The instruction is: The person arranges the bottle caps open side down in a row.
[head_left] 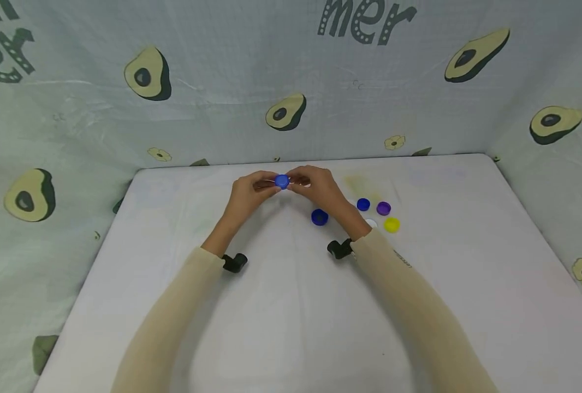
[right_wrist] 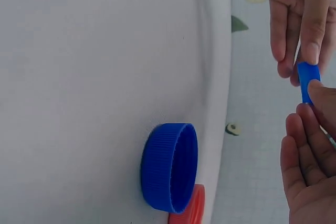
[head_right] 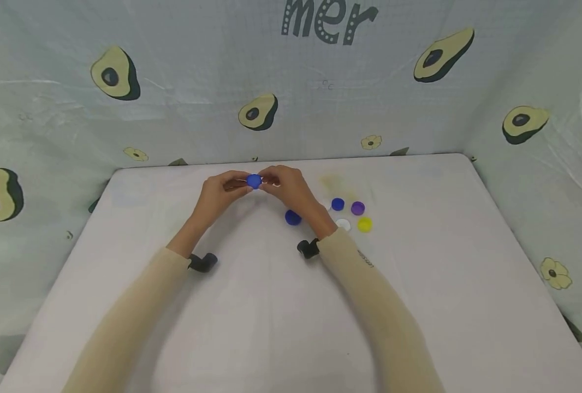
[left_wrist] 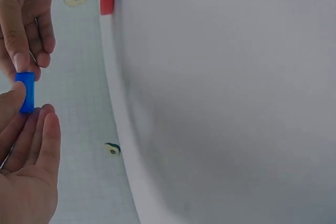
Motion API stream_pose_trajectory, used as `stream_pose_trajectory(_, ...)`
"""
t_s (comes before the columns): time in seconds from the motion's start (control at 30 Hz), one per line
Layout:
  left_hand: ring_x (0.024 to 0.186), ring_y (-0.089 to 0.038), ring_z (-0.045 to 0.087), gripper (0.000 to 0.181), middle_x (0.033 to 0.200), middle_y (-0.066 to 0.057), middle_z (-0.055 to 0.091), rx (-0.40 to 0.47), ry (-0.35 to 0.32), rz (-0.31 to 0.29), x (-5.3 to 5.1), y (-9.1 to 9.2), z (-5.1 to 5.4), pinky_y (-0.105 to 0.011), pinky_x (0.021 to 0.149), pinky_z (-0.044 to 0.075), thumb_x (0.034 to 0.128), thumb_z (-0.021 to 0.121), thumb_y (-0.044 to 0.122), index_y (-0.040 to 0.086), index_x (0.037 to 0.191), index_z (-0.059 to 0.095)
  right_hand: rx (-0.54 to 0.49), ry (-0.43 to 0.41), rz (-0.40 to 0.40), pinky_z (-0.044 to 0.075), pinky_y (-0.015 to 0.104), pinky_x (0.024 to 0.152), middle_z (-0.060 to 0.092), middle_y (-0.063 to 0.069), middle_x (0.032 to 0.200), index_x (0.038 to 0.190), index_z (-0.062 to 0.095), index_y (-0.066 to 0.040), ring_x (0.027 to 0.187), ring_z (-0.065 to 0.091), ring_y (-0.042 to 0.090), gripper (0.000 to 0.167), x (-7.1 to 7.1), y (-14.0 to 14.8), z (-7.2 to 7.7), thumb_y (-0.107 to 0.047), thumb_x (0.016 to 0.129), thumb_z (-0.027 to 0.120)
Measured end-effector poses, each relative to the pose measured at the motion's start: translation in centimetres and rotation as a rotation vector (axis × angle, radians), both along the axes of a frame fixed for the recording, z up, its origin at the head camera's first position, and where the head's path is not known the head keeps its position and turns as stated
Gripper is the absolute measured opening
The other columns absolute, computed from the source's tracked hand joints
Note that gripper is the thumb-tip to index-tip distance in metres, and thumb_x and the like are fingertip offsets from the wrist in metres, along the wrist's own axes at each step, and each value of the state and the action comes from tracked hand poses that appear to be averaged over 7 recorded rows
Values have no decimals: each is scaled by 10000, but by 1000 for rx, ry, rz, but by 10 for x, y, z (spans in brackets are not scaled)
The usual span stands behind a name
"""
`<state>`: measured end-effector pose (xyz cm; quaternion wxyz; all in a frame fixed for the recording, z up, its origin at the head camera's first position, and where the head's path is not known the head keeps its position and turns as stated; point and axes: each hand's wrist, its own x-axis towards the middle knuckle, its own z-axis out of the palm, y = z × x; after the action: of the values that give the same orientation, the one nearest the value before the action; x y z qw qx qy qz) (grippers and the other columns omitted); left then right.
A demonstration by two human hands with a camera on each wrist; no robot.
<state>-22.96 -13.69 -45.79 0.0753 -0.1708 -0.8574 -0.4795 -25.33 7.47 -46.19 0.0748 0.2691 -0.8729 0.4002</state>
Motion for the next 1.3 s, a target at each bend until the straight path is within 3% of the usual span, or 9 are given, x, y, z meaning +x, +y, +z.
stream_pose_trajectory(0.2, 1116, -216, 684, 378, 1253, -94, 690, 59, 53, -46, 19, 6, 1, -265, 954, 557, 940, 729, 117, 60, 1308, 663, -51, 44, -11, 568, 340, 937, 713, 69, 1150, 1266, 694, -63, 1020, 680, 194, 323, 23, 8, 2, -187, 969, 720)
stream_pose_trajectory(0.4, 1092, -219, 683, 372, 1237, -100, 684, 112, 60, -99, 40, 12, -3, -252, 935, 562, 944, 723, 107, 41, 1304, 653, -68, 38, -31, 579, 334, 908, 711, 61, 1131, 1274, 688, -70, 1001, 677, 185, 340, 46, 16, -5, -206, 965, 726)
stream_pose_trajectory(0.53, 1071, -206, 686, 356, 1216, -96, 692, 145, 49, -115, 48, 14, -7, -245, 916, 568, 954, 719, 133, 47, 1295, 659, -79, 56, -23, 583, 331, 899, 708, 51, 1147, 1277, 688, -84, 998, 675, 173, 339, 56, 18, -7, -201, 962, 729)
stream_pose_trajectory(0.73, 1018, -205, 709, 331, 1142, -94, 724, 170, 39, -104, 54, 16, -9, -254, 891, 578, 967, 710, 193, 74, 1275, 680, -114, 101, 12, 589, 321, 889, 710, 42, 1168, 1281, 677, -98, 984, 688, 160, 330, 63, 20, -4, -197, 969, 718)
stream_pose_trajectory(0.87, 977, -235, 730, 319, 1088, -115, 742, 205, 47, -131, 58, 17, -7, -274, 869, 587, 954, 719, 165, 64, 1256, 694, -141, 85, 30, 599, 309, 853, 704, 32, 1171, 1275, 670, -119, 952, 702, 157, 297, 66, 23, -4, -208, 992, 687)
stream_pose_trajectory(1.13, 927, -208, 745, 286, 1074, -174, 736, 238, 72, -174, 62, 17, -6, -289, 844, 605, 969, 698, 131, 31, 1236, 694, -204, 31, 47, 604, 333, 795, 721, 53, 1000, 1241, 658, -102, 891, 720, 305, 252, 71, 25, -3, -224, 1020, 645)
stream_pose_trajectory(1.3, 901, -249, 749, 245, 1046, -194, 726, 292, 45, -198, 62, 18, -7, -334, 820, 619, 970, 693, 107, -3, 1190, 694, -226, 83, 50, 597, 309, 857, 712, 32, 1121, 1241, 678, -109, 962, 706, 186, 249, 73, 26, -3, -192, 1007, 663)
